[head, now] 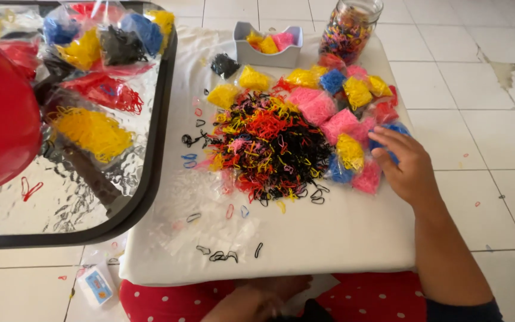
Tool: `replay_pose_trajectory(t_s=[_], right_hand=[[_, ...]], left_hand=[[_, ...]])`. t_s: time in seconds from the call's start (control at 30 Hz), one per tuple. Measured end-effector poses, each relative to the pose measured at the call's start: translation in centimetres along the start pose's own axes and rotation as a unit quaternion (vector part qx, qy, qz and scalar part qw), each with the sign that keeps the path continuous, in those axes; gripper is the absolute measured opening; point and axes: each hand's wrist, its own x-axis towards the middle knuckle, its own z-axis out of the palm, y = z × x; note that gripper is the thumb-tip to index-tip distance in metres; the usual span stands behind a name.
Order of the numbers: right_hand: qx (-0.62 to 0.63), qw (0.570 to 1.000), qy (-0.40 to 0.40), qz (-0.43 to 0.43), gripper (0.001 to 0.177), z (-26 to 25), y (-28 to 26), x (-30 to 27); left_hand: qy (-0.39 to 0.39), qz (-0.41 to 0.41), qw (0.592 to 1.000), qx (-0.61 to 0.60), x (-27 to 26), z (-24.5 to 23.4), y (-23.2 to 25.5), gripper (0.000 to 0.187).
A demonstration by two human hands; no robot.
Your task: Sorting colorful rubber bands by color into different piles and bags
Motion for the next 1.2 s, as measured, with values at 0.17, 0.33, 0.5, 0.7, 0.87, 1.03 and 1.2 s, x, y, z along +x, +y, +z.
replay_pose_trajectory(t_s=[0.17,0.33,0.5,0.7,0.87,1.03,1.2], right_hand=[[0.019,0.998,-0.038,-0.042,0.044,0.1,-2.7,0.5],[-0.175,0.974,-0.116,-0.084,0.051,1.7,-4.3,0.0],[-0.167,0.979,-0.092,-0.069,0.046,1.6,-2.6,0.2],[-0.108,0.975,-0.132,-0.140,0.068,1.7,-9.2,4.9],[-0.131,0.894,-0.423,0.059,0.133,4.4,-15.1,12.5],[-0.107,0.884,-0.449,0.071,0.136,14.3,-8.8,15.3],[-0.048,0.928,-0.368,0.025,0.086,13.8,-8.7,14.4]], left_hand=[[0.067,0.202,0.977,-0.003,-3.0,-8.2,4.9,0.024],[0.382,0.006,0.811,0.443,2.2,-14.1,0.4,0.053],[0.353,-0.085,0.799,0.480,3.2,-15.8,1.7,0.073],[0.222,-0.141,0.878,0.400,5.0,-19.8,8.7,0.089],[0.200,-0.168,0.864,0.429,12.9,-25.3,6.7,0.128],[0.170,-0.200,0.911,0.319,19.1,-29.2,1.0,0.149],[0.160,-0.180,0.922,0.304,20.1,-28.9,-0.4,0.110]])
